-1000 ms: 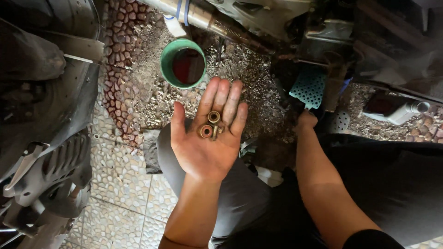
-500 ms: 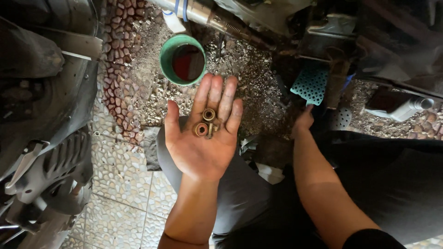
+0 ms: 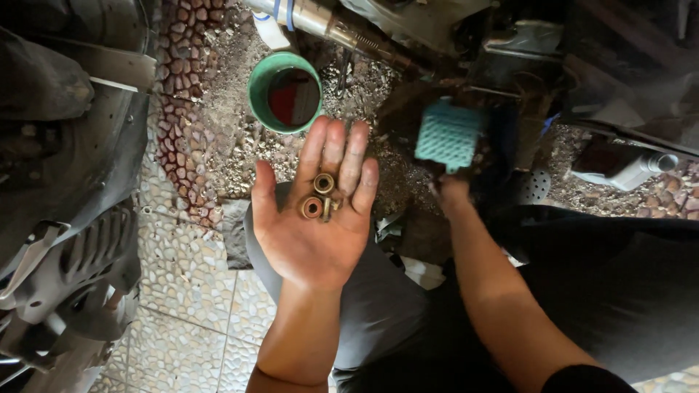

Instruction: The person cleans a small metal part with a blue cloth, then uses a wrench to loosen and remove a bolt from the motorcycle's engine area. They place the removed bolt and other small parts into a blue plastic tray.

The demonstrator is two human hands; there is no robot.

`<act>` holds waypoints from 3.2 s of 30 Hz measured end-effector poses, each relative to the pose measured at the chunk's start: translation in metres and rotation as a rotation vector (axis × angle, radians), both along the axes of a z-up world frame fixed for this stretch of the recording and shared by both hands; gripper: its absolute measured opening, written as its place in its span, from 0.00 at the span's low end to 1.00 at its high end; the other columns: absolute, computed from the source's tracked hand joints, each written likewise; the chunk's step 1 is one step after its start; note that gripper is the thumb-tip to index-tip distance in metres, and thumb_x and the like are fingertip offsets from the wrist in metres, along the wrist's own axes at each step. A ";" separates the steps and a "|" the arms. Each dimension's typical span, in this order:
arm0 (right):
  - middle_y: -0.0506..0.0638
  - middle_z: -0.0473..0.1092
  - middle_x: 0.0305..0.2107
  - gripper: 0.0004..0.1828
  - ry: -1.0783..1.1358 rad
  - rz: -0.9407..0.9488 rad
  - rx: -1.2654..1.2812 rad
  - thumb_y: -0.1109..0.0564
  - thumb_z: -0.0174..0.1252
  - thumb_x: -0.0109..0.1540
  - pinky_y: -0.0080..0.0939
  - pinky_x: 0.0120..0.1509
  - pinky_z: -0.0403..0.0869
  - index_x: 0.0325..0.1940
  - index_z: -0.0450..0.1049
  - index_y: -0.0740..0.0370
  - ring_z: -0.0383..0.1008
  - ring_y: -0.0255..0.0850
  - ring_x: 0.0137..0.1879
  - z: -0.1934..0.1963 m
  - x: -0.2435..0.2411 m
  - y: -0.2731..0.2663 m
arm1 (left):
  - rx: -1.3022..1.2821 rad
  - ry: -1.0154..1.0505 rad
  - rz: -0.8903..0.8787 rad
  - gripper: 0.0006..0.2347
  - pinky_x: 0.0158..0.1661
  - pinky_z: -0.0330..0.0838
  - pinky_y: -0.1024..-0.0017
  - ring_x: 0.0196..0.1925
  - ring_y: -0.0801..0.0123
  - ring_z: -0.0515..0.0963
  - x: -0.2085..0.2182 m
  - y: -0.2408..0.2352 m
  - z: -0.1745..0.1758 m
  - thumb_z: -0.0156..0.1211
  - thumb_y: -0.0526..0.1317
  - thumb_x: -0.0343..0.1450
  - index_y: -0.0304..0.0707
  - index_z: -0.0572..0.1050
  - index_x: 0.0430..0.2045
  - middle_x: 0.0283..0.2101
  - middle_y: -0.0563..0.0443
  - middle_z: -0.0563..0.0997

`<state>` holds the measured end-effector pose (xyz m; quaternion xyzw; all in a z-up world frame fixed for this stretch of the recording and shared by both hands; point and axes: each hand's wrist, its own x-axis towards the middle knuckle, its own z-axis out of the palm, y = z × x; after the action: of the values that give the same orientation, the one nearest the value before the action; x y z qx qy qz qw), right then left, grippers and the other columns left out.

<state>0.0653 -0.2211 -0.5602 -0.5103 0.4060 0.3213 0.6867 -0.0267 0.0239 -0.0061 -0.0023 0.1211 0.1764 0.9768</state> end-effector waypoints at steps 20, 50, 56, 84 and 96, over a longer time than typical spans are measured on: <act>0.59 0.75 0.41 0.09 0.359 0.539 0.015 0.65 0.52 0.64 0.49 0.49 0.81 0.47 0.73 0.69 0.78 0.48 0.45 -0.118 -0.063 -0.016 | -0.012 -0.037 -0.003 0.31 0.77 0.52 0.55 0.81 0.53 0.55 -0.003 0.000 0.000 0.38 0.59 0.82 0.29 0.60 0.72 0.71 0.41 0.67; 0.64 0.76 0.46 0.23 -0.353 0.814 -0.961 0.44 0.66 0.57 0.58 0.57 0.74 0.51 0.77 0.60 0.74 0.63 0.55 0.038 -0.007 0.006 | 0.018 0.016 -0.021 0.31 0.76 0.51 0.55 0.80 0.52 0.56 -0.008 0.003 -0.007 0.37 0.59 0.82 0.29 0.61 0.71 0.70 0.41 0.70; 0.63 0.76 0.44 0.23 -0.717 0.695 -1.051 0.50 0.64 0.59 0.59 0.54 0.75 0.57 0.74 0.61 0.76 0.65 0.51 0.015 0.002 -0.028 | 0.002 0.017 0.002 0.31 0.77 0.52 0.55 0.81 0.53 0.57 -0.011 0.003 -0.005 0.36 0.60 0.83 0.30 0.62 0.71 0.71 0.41 0.70; 0.64 0.76 0.36 0.18 -0.743 1.393 -0.938 0.46 0.55 0.68 0.62 0.45 0.76 0.52 0.75 0.62 0.77 0.64 0.41 -0.014 0.000 -0.010 | 0.009 0.172 0.053 0.33 0.75 0.47 0.56 0.81 0.54 0.50 0.008 0.009 0.026 0.30 0.61 0.78 0.34 0.52 0.73 0.74 0.44 0.60; 0.65 0.77 0.48 0.20 -0.411 1.545 -0.774 0.48 0.56 0.65 0.56 0.57 0.76 0.53 0.79 0.63 0.77 0.60 0.54 -0.093 -0.009 -0.064 | 0.056 0.200 0.076 0.33 0.75 0.46 0.55 0.81 0.55 0.49 0.005 0.006 0.018 0.31 0.61 0.79 0.34 0.52 0.73 0.74 0.43 0.59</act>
<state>0.0564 -0.2853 -0.6529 -0.8856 -0.1029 0.4375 0.1168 -0.0219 0.0301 0.0119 0.0382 0.2129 0.2162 0.9521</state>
